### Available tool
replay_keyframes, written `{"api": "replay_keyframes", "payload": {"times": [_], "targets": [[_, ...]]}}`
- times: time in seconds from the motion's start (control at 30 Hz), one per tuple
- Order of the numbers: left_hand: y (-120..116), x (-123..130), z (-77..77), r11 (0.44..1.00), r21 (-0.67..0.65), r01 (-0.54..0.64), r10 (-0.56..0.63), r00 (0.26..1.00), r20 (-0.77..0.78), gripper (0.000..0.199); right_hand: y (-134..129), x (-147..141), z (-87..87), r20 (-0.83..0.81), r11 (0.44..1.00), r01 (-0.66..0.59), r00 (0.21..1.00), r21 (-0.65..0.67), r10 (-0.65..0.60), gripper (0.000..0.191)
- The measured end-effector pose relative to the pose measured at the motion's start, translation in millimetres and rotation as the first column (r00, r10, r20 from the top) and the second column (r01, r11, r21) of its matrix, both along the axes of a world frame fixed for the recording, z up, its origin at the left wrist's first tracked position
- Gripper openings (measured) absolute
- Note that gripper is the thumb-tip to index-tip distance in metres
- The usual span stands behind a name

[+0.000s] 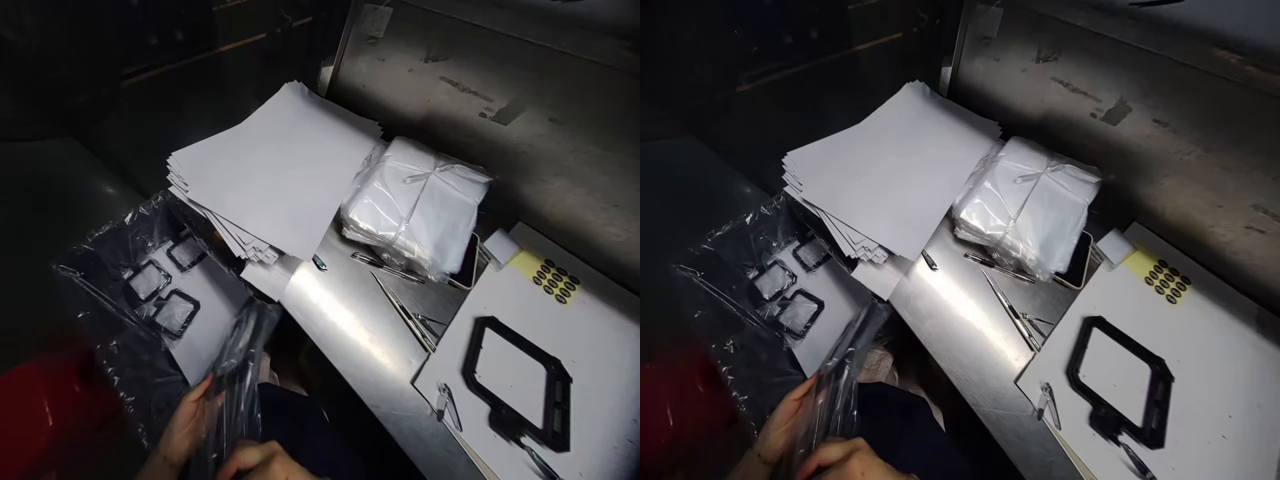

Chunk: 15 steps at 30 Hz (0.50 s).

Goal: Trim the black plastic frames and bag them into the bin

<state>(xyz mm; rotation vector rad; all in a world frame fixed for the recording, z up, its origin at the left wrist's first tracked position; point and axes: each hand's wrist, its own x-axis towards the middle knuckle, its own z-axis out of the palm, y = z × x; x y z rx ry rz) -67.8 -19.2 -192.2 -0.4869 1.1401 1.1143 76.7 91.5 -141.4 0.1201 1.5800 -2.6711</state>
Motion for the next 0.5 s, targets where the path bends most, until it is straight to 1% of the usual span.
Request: {"api": "replay_keyframes", "payload": {"times": [0.03, 0.07, 0.1, 0.13, 0.17, 0.2, 0.27, 0.3, 0.37, 0.43, 0.47, 0.5], "targets": [[-12.4, -4.1, 4.9, 0.999, 0.01, -0.05, 0.051, 0.998, -0.031, 0.027, 2.5, -1.5, -6.1, 0.104, 0.992, 0.06, 0.993, -0.113, -0.048, 0.022], [-23.1, -7.1, 9.7, 0.996, 0.017, -0.088, 0.089, 0.994, -0.058, 0.027, 5.9, -5.2, -13.1, 0.234, 0.961, 0.15, 0.968, -0.233, -0.094, 0.019], [-30.9, -8.8, 13.8, 0.993, 0.021, -0.112, 0.113, 0.99, -0.08, 0.025, 9.7, -11.3, -20.7, 0.369, 0.909, 0.253, 0.921, -0.332, -0.122, 0.018], [-35.6, -9.5, 16.9, 0.992, 0.025, -0.125, 0.127, 0.987, -0.097, 0.022, 13.3, -19.8, -28.7, 0.479, 0.853, 0.342, 0.869, -0.395, -0.126, 0.018], [-37.1, -9.9, 18.9, 0.992, 0.028, -0.125, 0.127, 0.986, -0.104, 0.019, 16.4, -30.0, -36.5, 0.551, 0.809, 0.4, 0.826, -0.431, -0.114, 0.019], [-35.8, -11.1, 19.6, 0.993, 0.032, -0.115, 0.117, 0.988, -0.105, 0.018, 18.9, -41.4, -43.7, 0.583, 0.786, 0.422, 0.807, -0.452, -0.098, 0.02], [-29.0, -20.4, 16.6, 0.996, 0.038, -0.077, 0.081, 0.991, -0.105, 0.025, 23.1, -63.2, -55.8, 0.598, 0.77, 0.418, 0.799, -0.482, -0.06, 0.021], [-25.6, -30.4, 12.3, 0.998, 0.034, -0.061, 0.064, 0.991, -0.119, 0.03, 25.6, -71.5, -60.4, 0.609, 0.76, 0.432, 0.791, -0.486, -0.06, 0.022], [-22.9, -61.7, -3.0, 0.999, -0.001, -0.053, 0.052, 0.978, -0.203, 0.037, 33.7, -79.1, -67.3, 0.644, 0.735, 0.506, 0.755, -0.452, -0.124, 0.022], [-27.5, -102.1, -27.7, 0.995, -0.072, -0.074, 0.045, 0.939, -0.341, 0.037, 46.1, -73.0, -72.3, 0.689, 0.699, 0.61, 0.687, -0.373, -0.231, 0.022], [-31.6, -121.6, -42.5, 0.991, -0.112, -0.077, 0.025, 0.913, -0.408, 0.035, 52.8, -65.5, -74.3, 0.71, 0.68, 0.654, 0.648, -0.331, -0.277, 0.023], [-35.9, -138.4, -58.0, 0.984, -0.168, -0.059, -0.022, 0.895, -0.446, 0.031, 58.9, -55.9, -75.7, 0.727, 0.664, 0.687, 0.612, -0.294, -0.311, 0.023]]}}
